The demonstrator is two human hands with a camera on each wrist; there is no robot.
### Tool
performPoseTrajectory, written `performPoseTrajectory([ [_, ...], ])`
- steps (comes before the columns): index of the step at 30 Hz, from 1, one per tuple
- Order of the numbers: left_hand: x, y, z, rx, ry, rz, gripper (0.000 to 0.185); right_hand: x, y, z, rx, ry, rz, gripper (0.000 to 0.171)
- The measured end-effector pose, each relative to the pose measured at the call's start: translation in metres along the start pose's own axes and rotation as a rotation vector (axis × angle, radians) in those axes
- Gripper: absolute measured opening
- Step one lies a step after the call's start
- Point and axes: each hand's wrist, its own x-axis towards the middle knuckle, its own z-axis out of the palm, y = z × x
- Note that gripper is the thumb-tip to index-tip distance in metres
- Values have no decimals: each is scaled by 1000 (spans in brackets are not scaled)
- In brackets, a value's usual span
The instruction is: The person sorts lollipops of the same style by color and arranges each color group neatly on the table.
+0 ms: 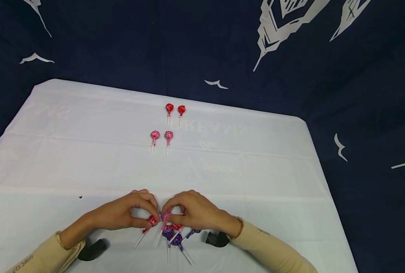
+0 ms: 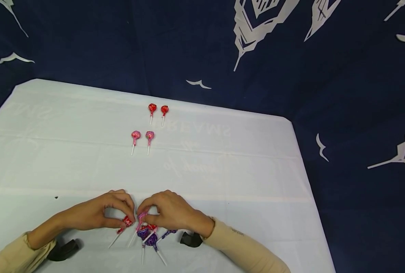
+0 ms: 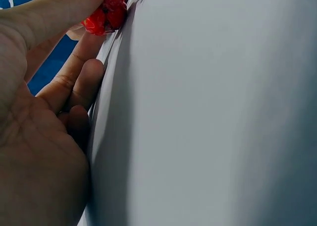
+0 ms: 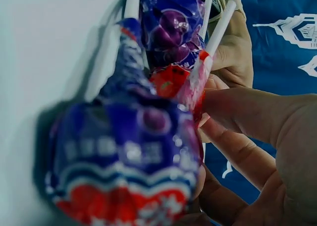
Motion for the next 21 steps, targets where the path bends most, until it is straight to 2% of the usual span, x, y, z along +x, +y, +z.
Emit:
performPoseTrajectory([
  [12,0,1,0,-12,-6,-56,21,0,1,0,11,0,1,14],
  [21,1,1,0,-1,4,-32,21,0,1,1,6,3,5,15],
])
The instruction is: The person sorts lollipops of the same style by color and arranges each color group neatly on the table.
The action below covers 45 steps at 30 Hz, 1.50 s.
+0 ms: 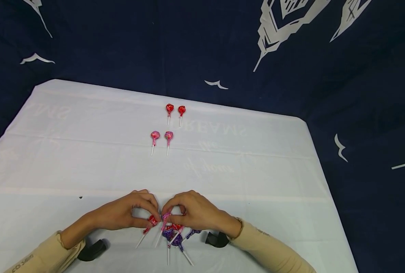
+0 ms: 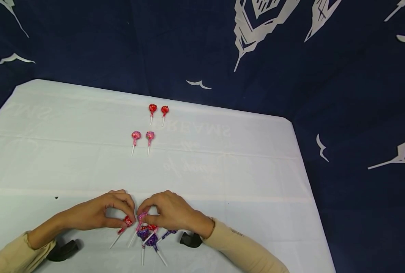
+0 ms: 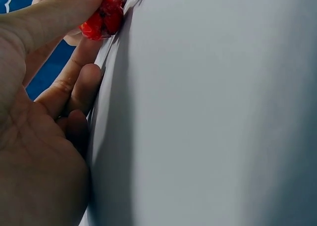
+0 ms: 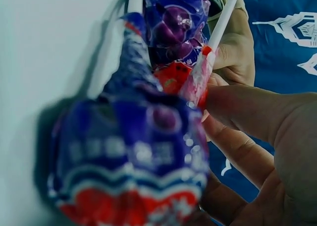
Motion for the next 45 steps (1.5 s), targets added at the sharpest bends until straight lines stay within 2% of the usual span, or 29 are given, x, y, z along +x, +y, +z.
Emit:
performPoseTrajectory([
  [10,5,1,-9,-106,-2,28,19,-1,0,1,13,6,11,15],
  [17,11,2,-27,-49,73,22,21,-1,0,2,14,9,12,15],
  [21,16,3,-42,-11,119,11,21,-1,0,2,12,6,11,14],
  [27,30,5,-83,28,190,-98,22,-1,0,1,19,6,8,14],
  [33,54,5,-123,80,263,-181,23,-2,2,2,36,1,11,13],
  [39,82,0,-153,86,334,-289,28,-2,3,2,33,-4,4,13],
  [42,95,-7,-167,78,375,-360,29,-1,3,1,27,-5,2,14],
  [45,106,-14,-179,58,409,-395,31,-1,3,1,27,-5,2,14],
])
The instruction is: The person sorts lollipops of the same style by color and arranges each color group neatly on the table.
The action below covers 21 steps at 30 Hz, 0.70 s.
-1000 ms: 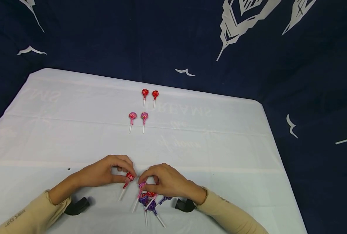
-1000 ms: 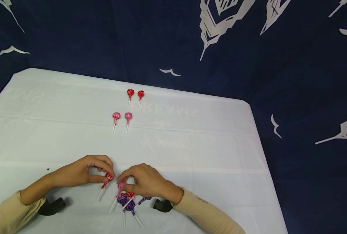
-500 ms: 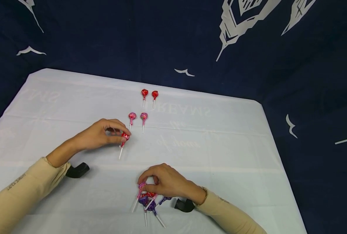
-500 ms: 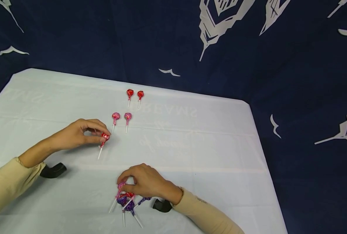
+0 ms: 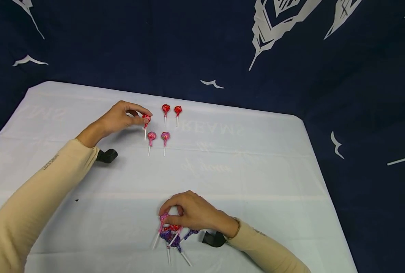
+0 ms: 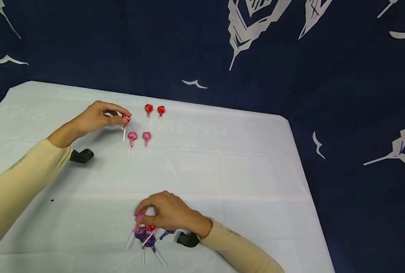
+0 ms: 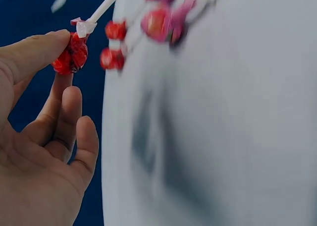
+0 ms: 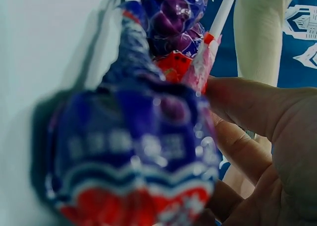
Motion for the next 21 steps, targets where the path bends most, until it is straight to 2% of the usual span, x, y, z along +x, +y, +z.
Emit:
performPoseTrajectory([
  [4,21,-8,-5,-15,33,-48,35,1,0,0,3,-3,8,13],
  [8,36,-17,-4,-12,51,-92,34,1,0,0,7,-10,23,13],
  [21,62,-20,12,-75,120,-101,31,1,1,-1,15,-22,27,14],
])
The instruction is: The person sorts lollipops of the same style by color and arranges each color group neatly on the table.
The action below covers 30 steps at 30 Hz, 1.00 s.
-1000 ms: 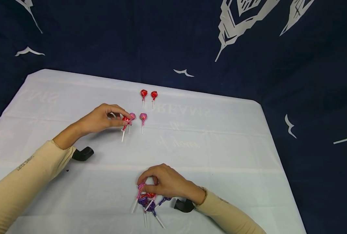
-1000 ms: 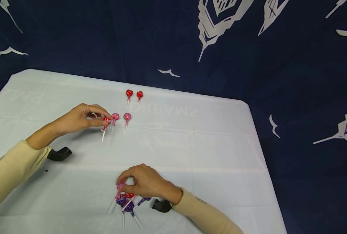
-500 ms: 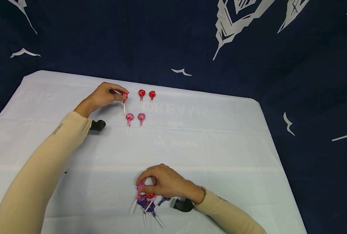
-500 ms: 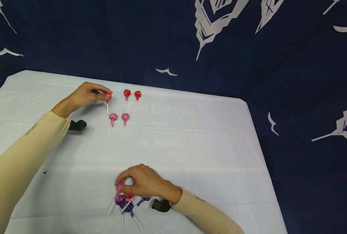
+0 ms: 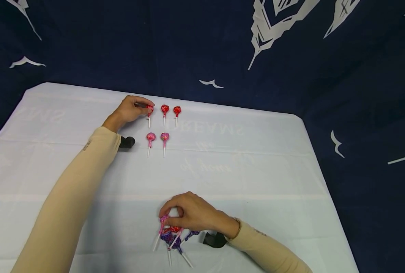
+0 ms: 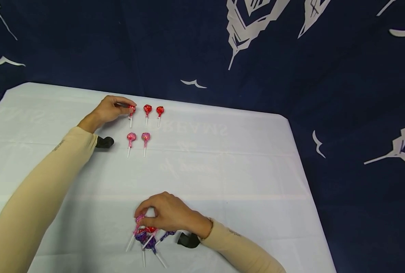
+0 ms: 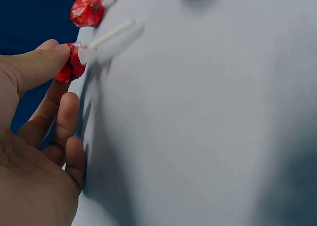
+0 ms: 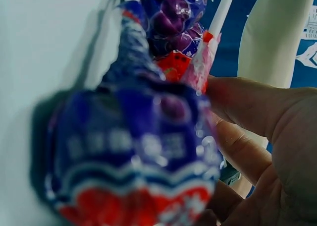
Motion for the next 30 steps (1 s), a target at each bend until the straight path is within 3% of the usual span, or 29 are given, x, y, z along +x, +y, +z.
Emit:
performPoseTrajectory([
  [14,5,-2,12,6,68,-25,30,1,0,1,-19,2,-38,14],
  [30,8,-6,15,-8,68,17,34,0,0,1,3,-2,-18,14],
])
